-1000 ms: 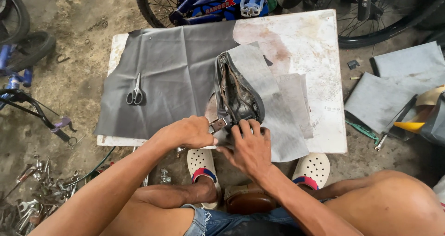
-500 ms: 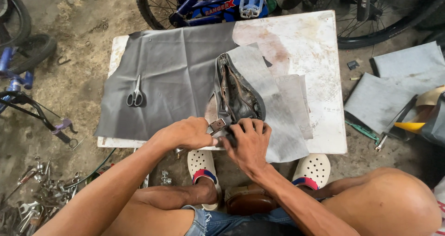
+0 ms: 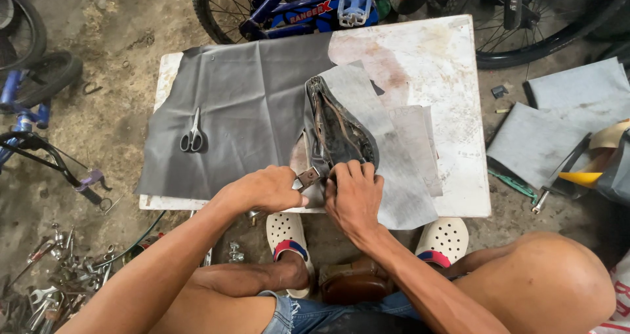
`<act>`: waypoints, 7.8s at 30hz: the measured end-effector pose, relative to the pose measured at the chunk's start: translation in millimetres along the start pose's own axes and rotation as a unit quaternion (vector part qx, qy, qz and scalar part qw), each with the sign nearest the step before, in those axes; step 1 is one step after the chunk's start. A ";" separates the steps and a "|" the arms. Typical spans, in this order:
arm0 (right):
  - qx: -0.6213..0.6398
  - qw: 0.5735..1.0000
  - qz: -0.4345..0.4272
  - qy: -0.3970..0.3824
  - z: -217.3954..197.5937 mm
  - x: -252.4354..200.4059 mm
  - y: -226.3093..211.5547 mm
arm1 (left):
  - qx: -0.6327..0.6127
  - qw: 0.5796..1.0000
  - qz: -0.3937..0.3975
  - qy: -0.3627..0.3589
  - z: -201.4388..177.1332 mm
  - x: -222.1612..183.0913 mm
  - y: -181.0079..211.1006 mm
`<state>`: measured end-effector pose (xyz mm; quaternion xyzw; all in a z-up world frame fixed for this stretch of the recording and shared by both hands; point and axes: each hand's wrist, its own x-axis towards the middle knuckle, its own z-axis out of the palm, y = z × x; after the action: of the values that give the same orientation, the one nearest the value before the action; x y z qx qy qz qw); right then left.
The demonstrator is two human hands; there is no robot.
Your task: Reupholstering a bicycle seat by stapling new fabric to the frame.
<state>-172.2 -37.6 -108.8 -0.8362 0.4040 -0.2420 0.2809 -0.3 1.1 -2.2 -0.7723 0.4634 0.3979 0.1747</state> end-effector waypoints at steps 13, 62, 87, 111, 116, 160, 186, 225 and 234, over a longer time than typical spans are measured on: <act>-0.049 0.998 -0.031 -0.023 -3.2 1.9 -12.5 | -0.034 0.999 0.006 0.016 8.4 -0.7 -8.6; -0.080 0.966 -0.242 -0.032 12.5 -10.7 16.8 | -0.069 0.997 -0.008 0.030 24.0 -3.6 -17.6; -0.085 0.968 -0.226 -0.065 26.8 -17.1 17.5 | 0.038 0.997 -0.019 0.058 27.9 7.5 -6.2; 0.055 0.980 -0.034 -0.189 -54.7 -13.8 17.1 | -0.003 0.999 -0.027 -0.042 3.0 21.6 -15.2; 0.087 0.988 -0.105 -0.075 -58.3 29.1 -10.0 | -0.026 0.998 -0.027 -0.041 8.5 21.0 -20.7; 0.305 0.897 0.019 -0.320 -24.7 86.2 16.2 | -0.243 0.946 -0.167 0.133 90.0 14.9 11.8; 0.437 0.866 0.149 -0.192 -30.2 73.1 54.2 | -0.503 0.850 0.042 0.148 104.8 -51.3 -39.1; 0.235 0.948 0.117 -0.181 -60.7 41.8 47.3 | -0.307 0.942 -0.033 0.132 85.3 -22.7 52.5; 0.234 0.946 0.130 -0.183 -58.0 42.6 48.0 | -0.307 0.939 -0.035 0.152 91.0 -17.6 61.5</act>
<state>-211.0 -112.9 -91.2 -0.7172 0.3831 -0.1341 0.5665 -98.5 38.0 -39.0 -0.8554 0.3127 0.3921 -0.1293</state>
